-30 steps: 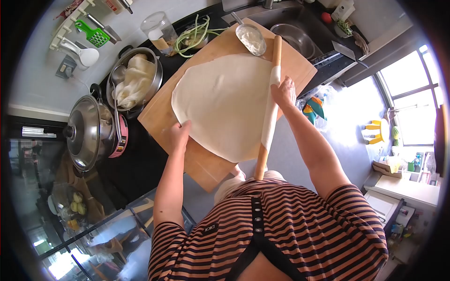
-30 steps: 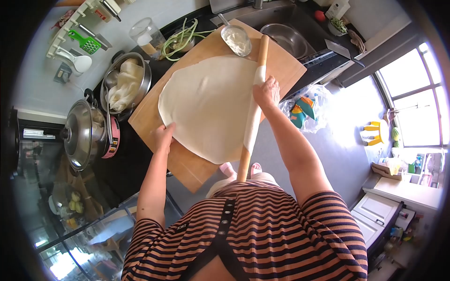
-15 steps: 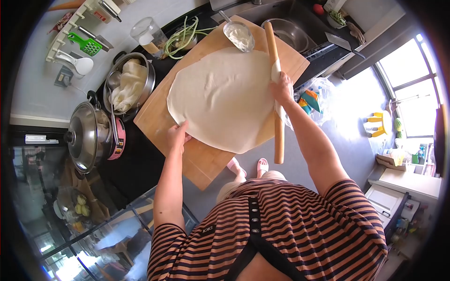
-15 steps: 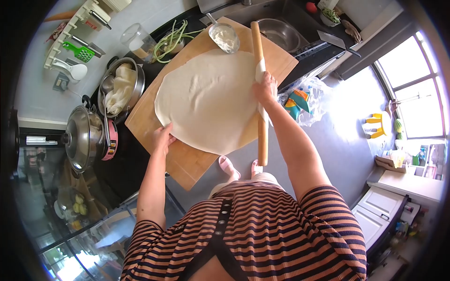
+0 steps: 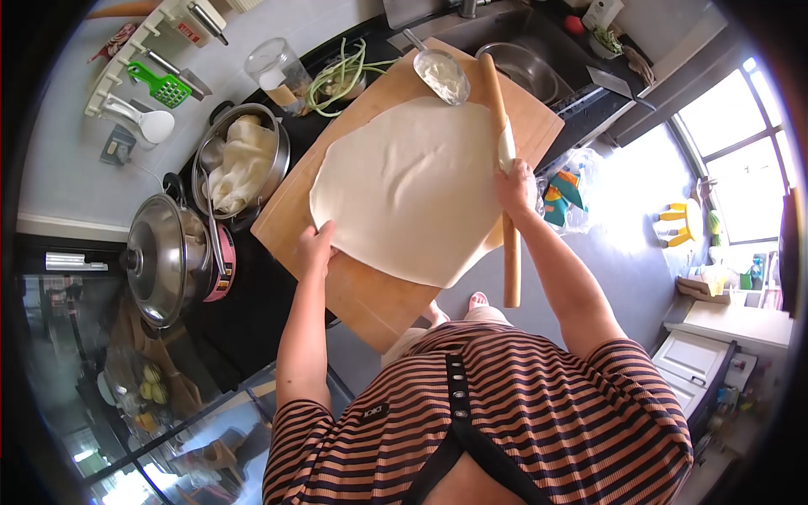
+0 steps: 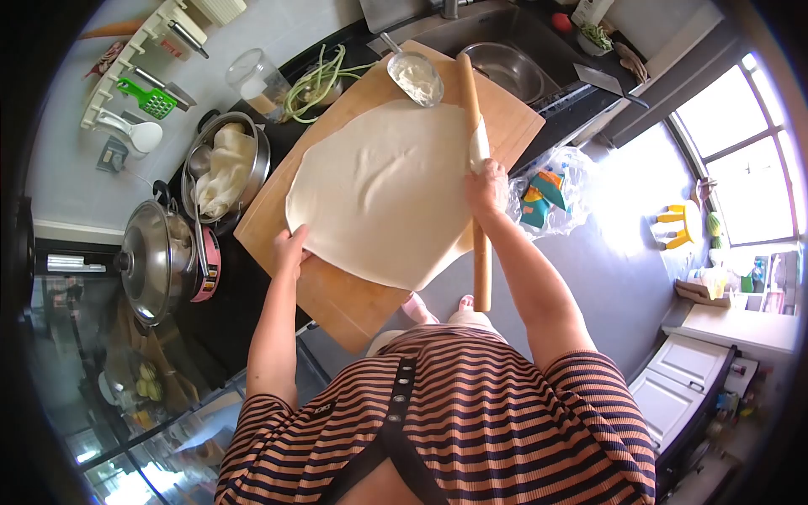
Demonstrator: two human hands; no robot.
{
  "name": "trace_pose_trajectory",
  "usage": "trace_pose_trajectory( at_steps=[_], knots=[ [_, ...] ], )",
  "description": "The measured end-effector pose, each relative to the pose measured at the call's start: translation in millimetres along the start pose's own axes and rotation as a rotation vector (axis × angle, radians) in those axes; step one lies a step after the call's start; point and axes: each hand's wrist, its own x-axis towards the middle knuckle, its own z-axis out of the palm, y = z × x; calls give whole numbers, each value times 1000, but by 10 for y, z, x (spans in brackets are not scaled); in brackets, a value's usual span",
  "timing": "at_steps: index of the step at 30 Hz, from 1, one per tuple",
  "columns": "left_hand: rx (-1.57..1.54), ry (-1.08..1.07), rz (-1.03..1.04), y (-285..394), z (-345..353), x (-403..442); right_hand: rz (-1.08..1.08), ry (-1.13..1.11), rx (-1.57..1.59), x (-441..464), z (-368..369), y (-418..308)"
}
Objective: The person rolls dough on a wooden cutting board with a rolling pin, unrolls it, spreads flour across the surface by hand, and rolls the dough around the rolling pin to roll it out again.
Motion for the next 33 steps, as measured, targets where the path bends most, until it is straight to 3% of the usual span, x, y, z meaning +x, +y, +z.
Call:
trace_pose_trajectory(
  at_steps=[2, 6, 9, 12, 16, 19, 22, 26, 30, 33],
  knots=[
    [-64, -6, -57, -34, -139, -42, -44, -9, 38, -95, 54, -81],
    [-134, 86, -18, -8, -368, 11, 106, -145, 159, -117, -135, -302],
    [-125, 136, -51, 6, -350, -17, 99, -85, 57, 11, -200, -67],
    [-171, 49, -87, -4, -242, -195, 62, -45, -156, 85, -284, 76],
    [81, 33, -195, 0, -281, -342, 46, -124, -120, -9, -423, 178],
    [920, 411, 152, 55, -257, -435, -15, -100, 0, 150, -363, 431],
    [751, 500, 452, 223, -14, -311, -93, -83, 86, 179, -470, 469],
    [502, 246, 715, 711, 962, 44, -142, -66, 208, 209, -697, 549],
    [616, 63, 906, 1186, 2108, 509, -66, -219, 242, 240, -885, 764],
    [748, 57, 907, 1406, 2711, 910, -65, -242, 225, 195, -990, 917]
  ],
)
